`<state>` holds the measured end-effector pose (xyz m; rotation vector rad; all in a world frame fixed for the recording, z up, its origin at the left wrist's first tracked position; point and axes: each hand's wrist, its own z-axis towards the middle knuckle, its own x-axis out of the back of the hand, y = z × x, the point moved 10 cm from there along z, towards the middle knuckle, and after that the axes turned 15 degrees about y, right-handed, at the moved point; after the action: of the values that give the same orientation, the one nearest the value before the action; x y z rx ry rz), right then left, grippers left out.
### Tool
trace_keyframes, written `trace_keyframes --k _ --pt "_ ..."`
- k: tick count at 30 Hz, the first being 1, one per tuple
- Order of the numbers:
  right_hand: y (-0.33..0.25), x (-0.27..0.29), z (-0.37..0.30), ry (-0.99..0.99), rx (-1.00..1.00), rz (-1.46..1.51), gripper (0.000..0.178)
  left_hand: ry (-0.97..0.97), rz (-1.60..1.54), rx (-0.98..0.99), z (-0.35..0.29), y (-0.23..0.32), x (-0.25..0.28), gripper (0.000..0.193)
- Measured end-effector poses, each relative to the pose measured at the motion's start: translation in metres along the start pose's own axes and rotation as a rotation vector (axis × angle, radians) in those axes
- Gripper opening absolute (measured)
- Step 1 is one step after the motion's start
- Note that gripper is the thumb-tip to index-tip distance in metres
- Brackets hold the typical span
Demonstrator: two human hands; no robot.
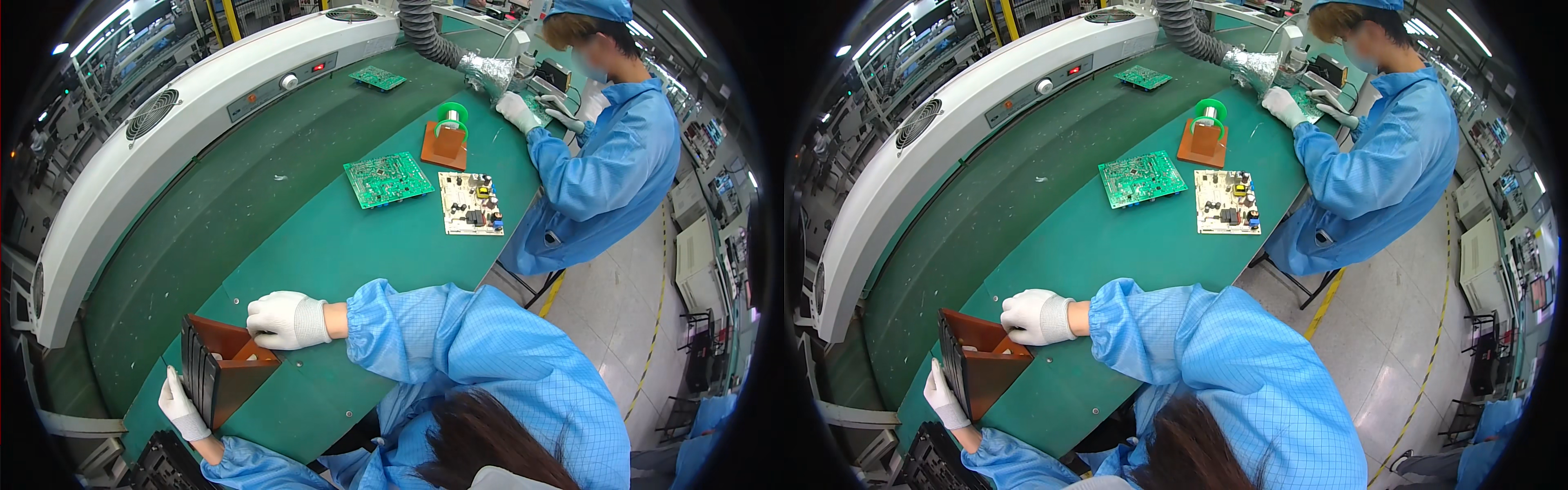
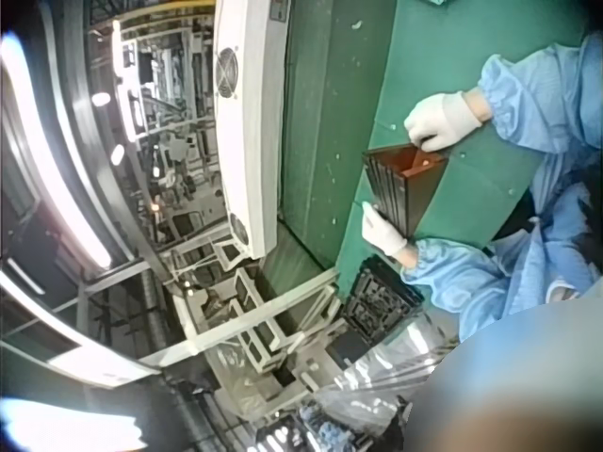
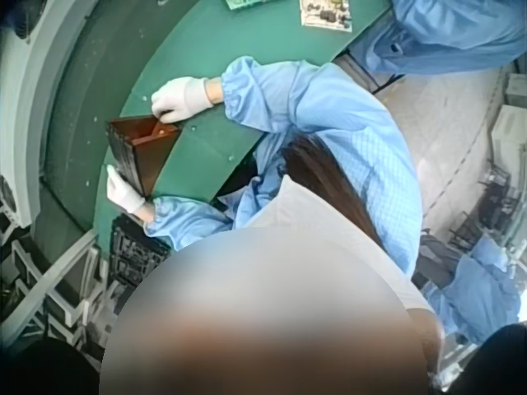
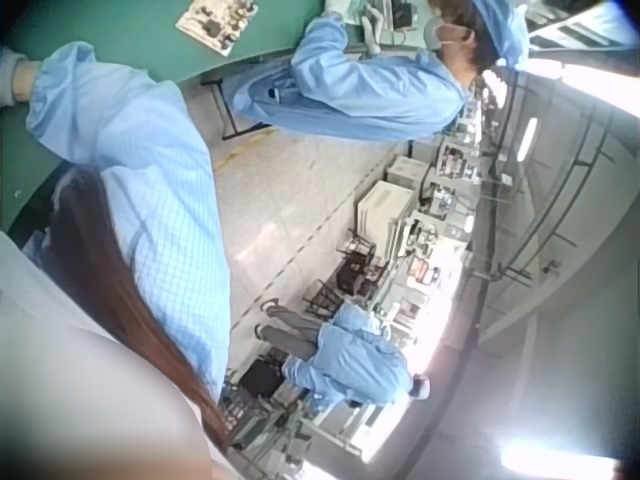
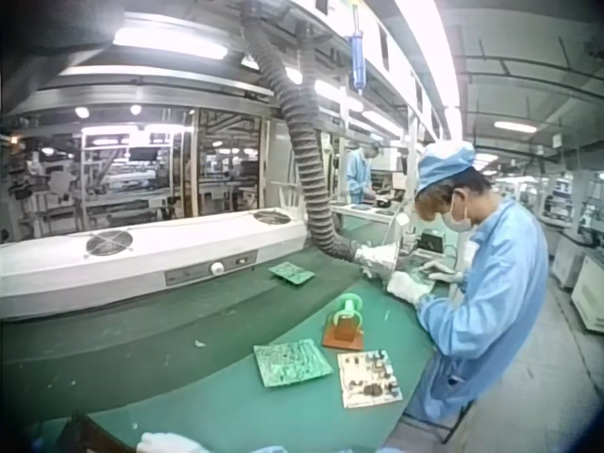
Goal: The recorder is assembling and inspecting printed circuit boards on an industrial production line.
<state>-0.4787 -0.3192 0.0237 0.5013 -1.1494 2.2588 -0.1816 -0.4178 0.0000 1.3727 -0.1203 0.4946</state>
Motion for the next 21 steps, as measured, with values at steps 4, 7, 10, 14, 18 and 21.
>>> trace_keyframes --k 4,7,10,14,18,21 --pt "0.000 0.000 0.000 -0.002 -0.004 -0.004 0.019 -0.017 -0.055 0.016 -0.004 0.004 -0.003 0.040" --pt "-0.001 0.001 0.000 0.006 -0.001 0.007 0.020 -0.038 -0.068 0.027 -0.003 0.002 -0.003 0.040" --pt "-0.001 0.002 0.000 0.001 0.004 0.005 0.020 -0.003 -0.022 0.028 0.000 -0.004 0.001 0.040" --pt "0.000 0.002 0.000 0.010 0.001 0.010 0.020 -0.010 -0.022 0.026 -0.001 -0.002 0.000 0.039" --pt "0.000 0.001 0.000 0.018 0.009 0.015 0.020 -0.008 -0.019 0.019 -0.001 -0.001 0.000 0.039" --pt "0.000 0.001 0.000 0.015 0.008 0.013 0.020 0.079 -0.066 -0.029 -0.007 0.010 -0.003 0.044"
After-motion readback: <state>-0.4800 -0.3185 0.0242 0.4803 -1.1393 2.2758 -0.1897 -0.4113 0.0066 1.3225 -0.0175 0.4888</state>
